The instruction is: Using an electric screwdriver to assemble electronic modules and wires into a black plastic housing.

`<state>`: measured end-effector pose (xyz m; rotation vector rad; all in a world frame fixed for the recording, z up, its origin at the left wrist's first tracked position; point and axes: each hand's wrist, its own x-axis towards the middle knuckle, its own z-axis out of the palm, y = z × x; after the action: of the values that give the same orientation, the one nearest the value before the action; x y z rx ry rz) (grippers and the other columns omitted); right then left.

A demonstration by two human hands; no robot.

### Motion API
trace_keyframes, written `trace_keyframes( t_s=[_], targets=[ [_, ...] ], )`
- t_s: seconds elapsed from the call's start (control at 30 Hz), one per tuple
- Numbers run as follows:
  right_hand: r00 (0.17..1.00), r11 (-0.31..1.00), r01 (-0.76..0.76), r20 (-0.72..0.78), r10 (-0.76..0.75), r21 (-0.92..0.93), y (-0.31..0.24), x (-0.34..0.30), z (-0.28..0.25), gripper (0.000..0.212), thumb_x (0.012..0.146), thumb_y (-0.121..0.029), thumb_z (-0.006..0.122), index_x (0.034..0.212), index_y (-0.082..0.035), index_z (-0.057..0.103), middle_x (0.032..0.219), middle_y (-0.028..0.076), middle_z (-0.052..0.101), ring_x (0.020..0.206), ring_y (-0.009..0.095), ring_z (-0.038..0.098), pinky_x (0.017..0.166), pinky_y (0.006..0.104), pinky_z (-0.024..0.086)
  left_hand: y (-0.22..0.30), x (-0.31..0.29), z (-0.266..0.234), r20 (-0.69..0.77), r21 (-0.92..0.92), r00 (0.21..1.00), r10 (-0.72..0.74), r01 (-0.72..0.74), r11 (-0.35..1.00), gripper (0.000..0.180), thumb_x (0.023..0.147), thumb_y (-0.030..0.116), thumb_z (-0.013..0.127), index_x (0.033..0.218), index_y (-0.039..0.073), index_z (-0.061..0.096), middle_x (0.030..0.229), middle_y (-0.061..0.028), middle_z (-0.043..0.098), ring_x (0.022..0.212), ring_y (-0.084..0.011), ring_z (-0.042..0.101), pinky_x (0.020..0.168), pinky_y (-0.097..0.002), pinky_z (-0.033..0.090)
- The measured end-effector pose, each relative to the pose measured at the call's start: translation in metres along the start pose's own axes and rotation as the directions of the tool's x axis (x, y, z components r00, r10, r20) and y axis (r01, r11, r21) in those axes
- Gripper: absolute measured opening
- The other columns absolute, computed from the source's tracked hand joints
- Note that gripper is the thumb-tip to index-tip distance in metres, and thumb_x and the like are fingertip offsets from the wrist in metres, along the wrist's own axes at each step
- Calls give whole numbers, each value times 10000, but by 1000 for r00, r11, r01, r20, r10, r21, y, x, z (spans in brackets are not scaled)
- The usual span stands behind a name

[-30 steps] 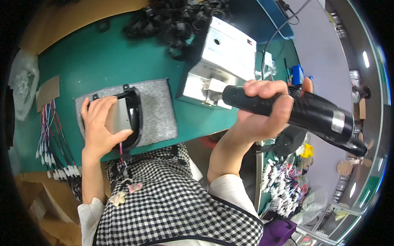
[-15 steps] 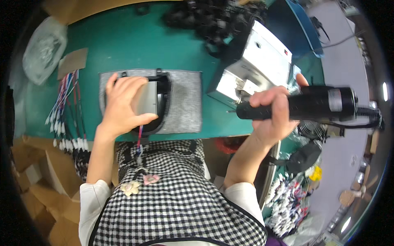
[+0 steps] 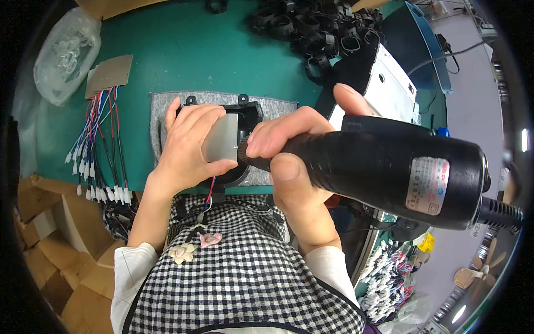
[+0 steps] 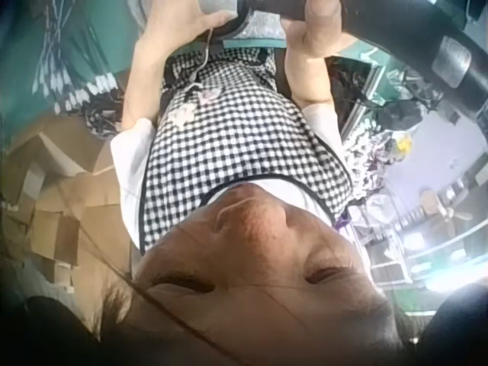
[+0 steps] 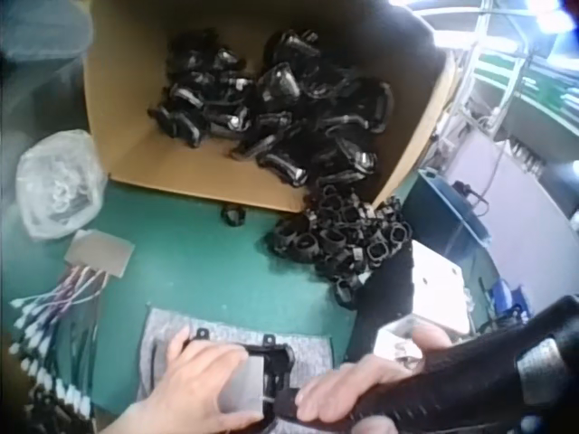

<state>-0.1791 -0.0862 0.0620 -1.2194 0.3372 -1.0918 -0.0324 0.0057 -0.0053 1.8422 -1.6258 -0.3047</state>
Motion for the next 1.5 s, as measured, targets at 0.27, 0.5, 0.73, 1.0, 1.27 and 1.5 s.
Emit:
trace_keyframes(
  t_s=[0.27,0.5,0.73,1.0,1.27,1.5],
  targets=[
    [965,995,-2,260,29,-103,18,22,-9,750,831,-289,664,1363,-50,192,707,86,532,594,205,563,589,351,499,0,-1,1,15,-7,1000,-22,22,1000,746,492,261,834,1125,25,517,1129,-72,553,1091,-233,492,1070,-491,175],
    [709,983,-67,701,-73,169,39,55,-26,791,742,-212,755,1326,-44,248,693,110,559,594,227,583,578,366,504,2,1,2,16,1,1000,-16,16,1000,727,478,254,827,1109,40,534,1117,-63,561,1083,-224,498,1077,-474,173],
    [967,980,197,163,-194,-4,9,13,-27,651,849,-273,621,1353,-94,250,698,83,529,581,213,543,561,386,470,5,6,4,62,48,998,-26,23,999,706,519,296,800,1118,45,524,1123,-86,551,1099,-253,483,1083,-476,149],
    [788,767,516,-141,-600,-381,-50,17,-115,526,844,-61,550,1271,41,261,665,107,565,526,186,567,554,325,507,-3,-1,5,100,231,995,11,-34,972,778,612,420,716,1229,76,392,1252,-122,412,1226,-304,363,1088,-521,83],
    [907,875,228,-235,-351,-428,-36,13,-85,466,793,-18,537,1199,94,337,571,84,571,502,141,539,615,237,448,-12,-13,-1,29,221,999,-24,17,975,823,617,521,706,1240,64,425,1342,-126,369,1319,-307,262,1091,-538,38],
    [923,905,384,61,-379,-181,-18,-11,-26,651,906,-324,519,1382,-74,153,705,98,501,537,196,529,498,361,459,-35,-33,3,-105,152,992,-68,84,985,909,656,677,603,1320,84,418,1425,-140,285,1359,-334,178,1068,-586,9]
  ],
)
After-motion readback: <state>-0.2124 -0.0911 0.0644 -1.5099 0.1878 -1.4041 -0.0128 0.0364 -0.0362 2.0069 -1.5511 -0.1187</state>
